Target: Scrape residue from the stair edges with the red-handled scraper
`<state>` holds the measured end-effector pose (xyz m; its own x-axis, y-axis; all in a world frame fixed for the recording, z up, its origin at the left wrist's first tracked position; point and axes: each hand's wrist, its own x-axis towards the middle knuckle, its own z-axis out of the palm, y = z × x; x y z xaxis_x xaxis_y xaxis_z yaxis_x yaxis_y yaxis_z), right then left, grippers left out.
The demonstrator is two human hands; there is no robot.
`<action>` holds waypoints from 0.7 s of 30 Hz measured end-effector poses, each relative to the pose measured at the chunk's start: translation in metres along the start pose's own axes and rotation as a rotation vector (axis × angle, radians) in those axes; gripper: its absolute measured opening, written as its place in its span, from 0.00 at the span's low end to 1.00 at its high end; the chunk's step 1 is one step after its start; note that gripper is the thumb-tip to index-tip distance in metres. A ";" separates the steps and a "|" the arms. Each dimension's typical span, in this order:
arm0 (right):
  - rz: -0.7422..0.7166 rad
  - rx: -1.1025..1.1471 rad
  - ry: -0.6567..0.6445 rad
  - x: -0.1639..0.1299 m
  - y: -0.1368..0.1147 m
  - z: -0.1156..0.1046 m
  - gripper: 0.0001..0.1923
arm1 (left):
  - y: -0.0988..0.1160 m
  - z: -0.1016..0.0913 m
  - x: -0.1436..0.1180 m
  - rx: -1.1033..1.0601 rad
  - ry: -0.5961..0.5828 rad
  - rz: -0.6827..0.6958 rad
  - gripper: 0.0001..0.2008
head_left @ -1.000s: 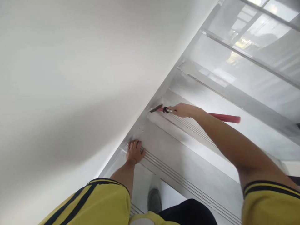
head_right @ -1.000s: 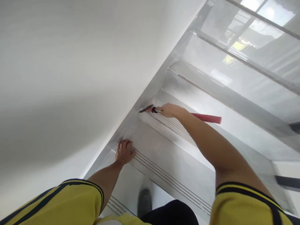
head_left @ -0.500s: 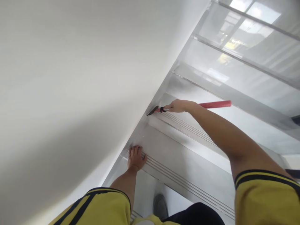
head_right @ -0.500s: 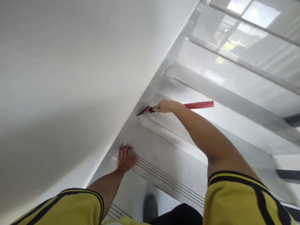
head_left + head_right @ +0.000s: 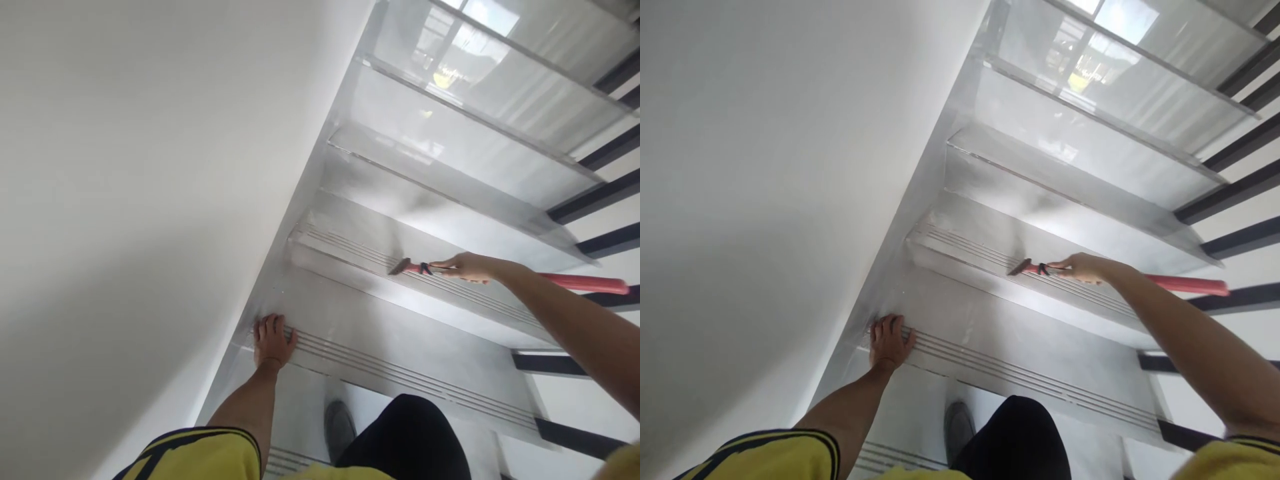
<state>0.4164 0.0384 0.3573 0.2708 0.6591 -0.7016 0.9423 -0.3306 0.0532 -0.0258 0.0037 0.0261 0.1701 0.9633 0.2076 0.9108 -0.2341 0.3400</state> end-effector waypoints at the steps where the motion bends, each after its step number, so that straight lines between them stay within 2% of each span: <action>1: -0.043 -0.025 0.019 0.007 -0.014 -0.004 0.31 | -0.001 0.001 0.000 0.002 0.006 -0.003 0.22; 6: -0.271 -0.152 0.114 0.057 -0.138 -0.051 0.31 | -0.003 0.003 -0.001 -0.007 -0.008 -0.004 0.22; 8: -0.332 -0.187 0.124 0.064 -0.170 -0.068 0.30 | -0.003 0.002 0.000 0.004 -0.008 0.001 0.22; 9: -0.353 -0.208 0.146 0.063 -0.176 -0.072 0.30 | -0.003 0.002 0.000 0.011 -0.005 -0.003 0.22; 11: -0.370 -0.274 0.239 0.053 -0.171 -0.071 0.27 | -0.003 0.001 0.000 0.020 0.002 -0.010 0.21; 13: -0.345 -0.368 0.386 0.037 -0.152 -0.060 0.23 | -0.003 0.002 0.001 0.022 0.008 -0.006 0.21; 15: -0.266 -0.468 0.511 0.023 -0.129 -0.042 0.19 | -0.004 0.004 0.001 0.023 0.014 0.000 0.21; 17: -0.161 -0.546 0.581 0.014 -0.112 -0.024 0.17 | -0.006 0.007 0.001 0.031 0.023 0.007 0.22; 21: -0.066 -0.674 0.655 0.015 -0.110 0.000 0.25 | -0.009 0.010 0.000 0.053 0.032 0.030 0.22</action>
<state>0.3171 0.0844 0.3413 0.0767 0.9789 -0.1896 0.8197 0.0464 0.5710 -0.0303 0.0070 0.0139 0.1860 0.9512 0.2463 0.9245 -0.2544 0.2840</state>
